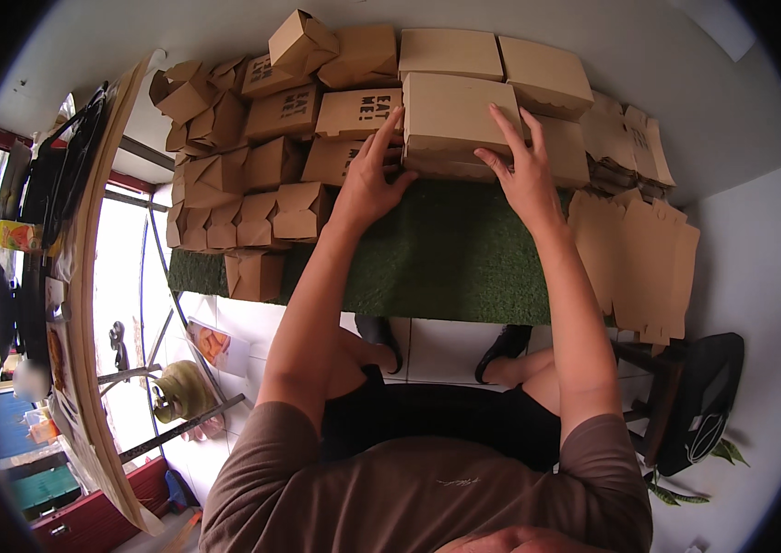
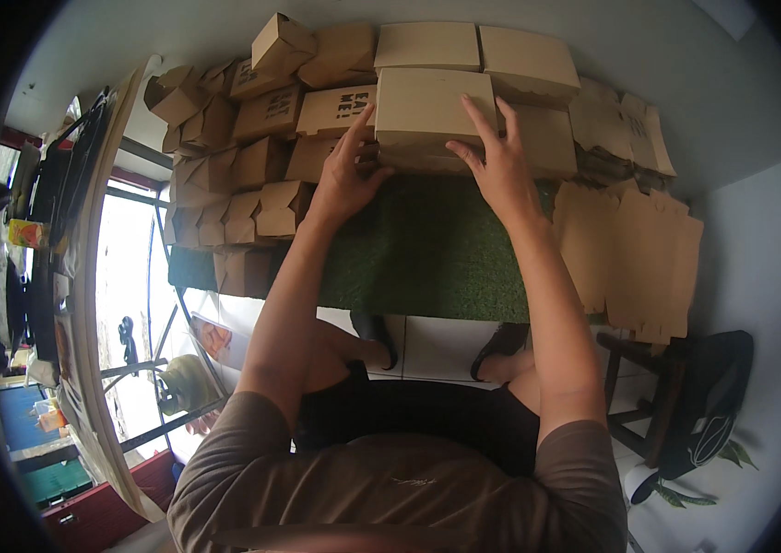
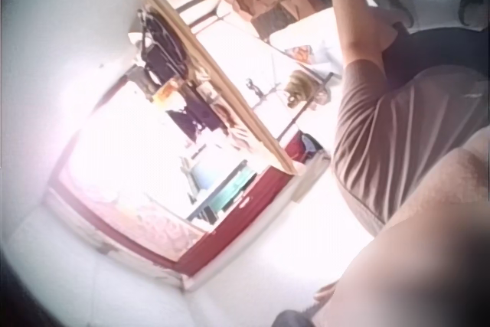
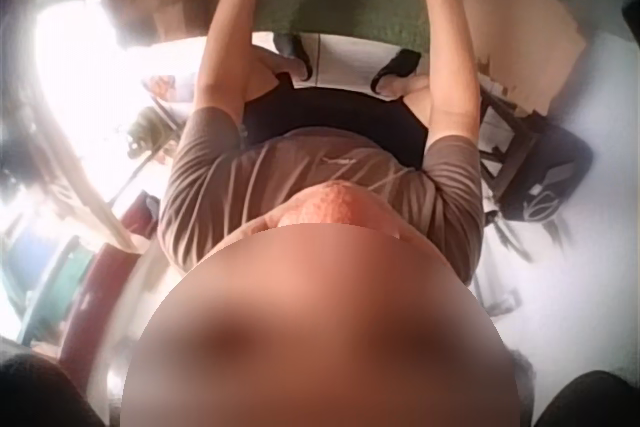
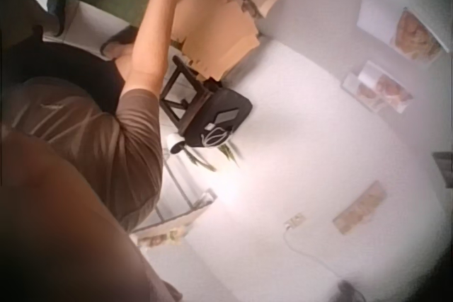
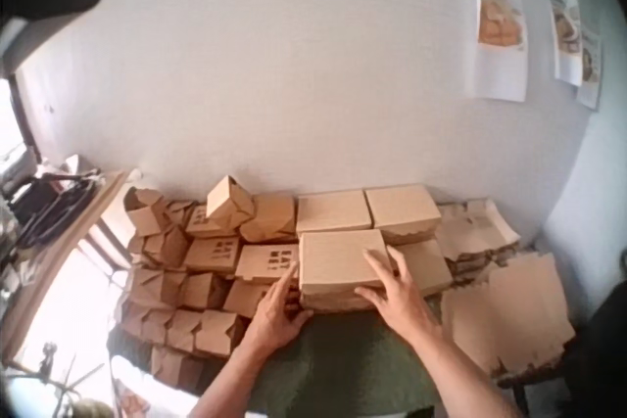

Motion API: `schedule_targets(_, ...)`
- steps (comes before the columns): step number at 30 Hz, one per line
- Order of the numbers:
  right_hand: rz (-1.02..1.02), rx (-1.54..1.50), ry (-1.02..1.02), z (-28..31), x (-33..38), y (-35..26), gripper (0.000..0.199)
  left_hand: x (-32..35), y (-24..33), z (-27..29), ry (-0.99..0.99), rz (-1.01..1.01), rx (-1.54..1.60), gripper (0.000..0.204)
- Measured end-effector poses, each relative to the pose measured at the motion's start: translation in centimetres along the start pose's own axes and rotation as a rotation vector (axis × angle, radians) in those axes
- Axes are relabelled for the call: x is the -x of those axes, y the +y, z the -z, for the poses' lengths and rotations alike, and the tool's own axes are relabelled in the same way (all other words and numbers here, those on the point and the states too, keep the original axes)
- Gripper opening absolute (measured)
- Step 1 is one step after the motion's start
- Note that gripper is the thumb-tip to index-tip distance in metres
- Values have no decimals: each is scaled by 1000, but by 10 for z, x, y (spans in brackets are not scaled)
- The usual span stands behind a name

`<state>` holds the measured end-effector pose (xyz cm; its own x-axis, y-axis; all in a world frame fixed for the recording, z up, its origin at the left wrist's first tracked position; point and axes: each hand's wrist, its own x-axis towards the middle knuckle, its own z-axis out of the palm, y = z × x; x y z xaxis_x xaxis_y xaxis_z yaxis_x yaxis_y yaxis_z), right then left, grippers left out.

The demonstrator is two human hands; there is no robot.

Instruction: The person assembles flat cardboard food boxes by folding the side flaps and tucking the tabs into slots to form the box shape. The person then closes the lid and stacks the finished box with others on the table.

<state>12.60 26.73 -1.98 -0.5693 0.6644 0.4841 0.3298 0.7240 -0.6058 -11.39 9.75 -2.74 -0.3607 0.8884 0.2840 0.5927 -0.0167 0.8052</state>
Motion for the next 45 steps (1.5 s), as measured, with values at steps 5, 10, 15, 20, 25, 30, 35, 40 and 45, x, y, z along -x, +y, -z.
schedule_targets(5, 27, 38, 23, -1, 0, 2, 75, -8, -12, 3, 123, -86, -194, 85)
schedule_targets(10, 30, 49, 35, -3, 1, 4, 74, -14, -14, 5, 194, -36, -212, 68)
schedule_targets(15, 21, 15, 30, -4, 0, 4, 74, -9, -8, 11, -4, 45, -48, 52)
schedule_targets(20, 70, 78, 56, -4, -1, 4, 74, -6, -11, 8, -12, 63, 9, 53)
schedule_targets(25, 64, 92, 46, -5, 0, 3, 74, -5, -16, 5, -23, 145, 66, 55)
schedule_targets(30, 69, 85, 46, -6, 0, 2, 73, -1, -14, -7, 69, 177, 63, 56)
schedule_targets(35, 55, 88, 32, -4, 0, 1, 73, 4, -6, -18, 181, 177, -25, 68)
schedule_targets(40, 47, 63, 25, -4, -1, 1, 73, 6, -9, -25, 172, 219, -71, 80)
schedule_targets(45, 99, 105, 47, -5, -2, 0, 72, 8, -18, -22, 165, 246, 145, 83)
